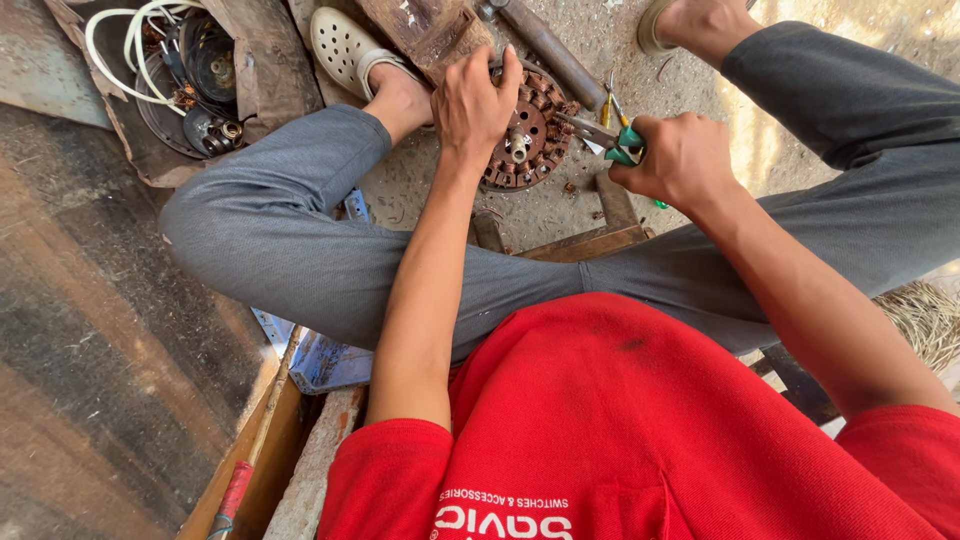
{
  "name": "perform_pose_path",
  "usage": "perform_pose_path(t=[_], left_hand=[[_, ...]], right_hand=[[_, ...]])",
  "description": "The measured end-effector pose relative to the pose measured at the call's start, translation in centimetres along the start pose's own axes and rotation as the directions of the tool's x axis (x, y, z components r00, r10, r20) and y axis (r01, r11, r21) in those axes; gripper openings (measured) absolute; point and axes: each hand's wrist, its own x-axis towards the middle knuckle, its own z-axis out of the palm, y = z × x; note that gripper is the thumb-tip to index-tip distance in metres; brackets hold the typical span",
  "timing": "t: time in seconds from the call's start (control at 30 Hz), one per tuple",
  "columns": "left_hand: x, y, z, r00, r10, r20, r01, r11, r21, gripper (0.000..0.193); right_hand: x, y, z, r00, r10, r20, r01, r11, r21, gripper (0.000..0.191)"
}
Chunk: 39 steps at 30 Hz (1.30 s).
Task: The person uses pliers to pull and remove copper wire coils from the slots of a motor stator. They repeatedly grip the wire ends and pull them out, placing the removed copper pieces into a nearby bucket.
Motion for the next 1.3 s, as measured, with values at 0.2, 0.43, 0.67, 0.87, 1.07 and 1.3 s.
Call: perform_pose_path(t=[0.2,0.43,0.67,0.87,1.07,1.3], left_hand=[[0.0,0.2,-0.3,0.999,-0.037,0.024,0.037,0.999,-0.017,0.040],[0.1,0.4,-0.8,0.998,-0.055,0.014,0.056,0.998,-0.021,0.039],[0.0,0.3,-0.8,0.999,-0.050,-0.006,0.050,0.999,0.011,0.039],[0.1,0.1,-0.5,0.996,-0.057,0.072,0.062,0.996,-0.060,0.039],[1.5,3.3,-2.0,0.974,0.195,-0.114,-0.207,0.973,-0.105,0.034],[1.0,11.4,-3.9,0.929,0.318,0.191,-0.240,0.908,-0.344,0.054]], right_hand=[[1.9,3.1,4.6,0.859,-0.112,0.500,-0.371,0.538,0.757,0.038],[2.5,5.0,6.1,0.580,-0.616,0.533,-0.725,-0.091,0.683,0.041],[1.7,5.5,-0.5,0.852,-0.477,0.215,-0.327,-0.163,0.931,0.047],[1.5,4.2,-1.9,0.962,-0.206,0.179,-0.145,0.172,0.974,0.049],[0.7,2.4,-2.6,0.967,-0.151,0.206,-0.095,0.537,0.838,0.056],[-0.3,0.4,-3.7,0.986,-0.163,0.036,0.112,0.805,0.582,0.053]])
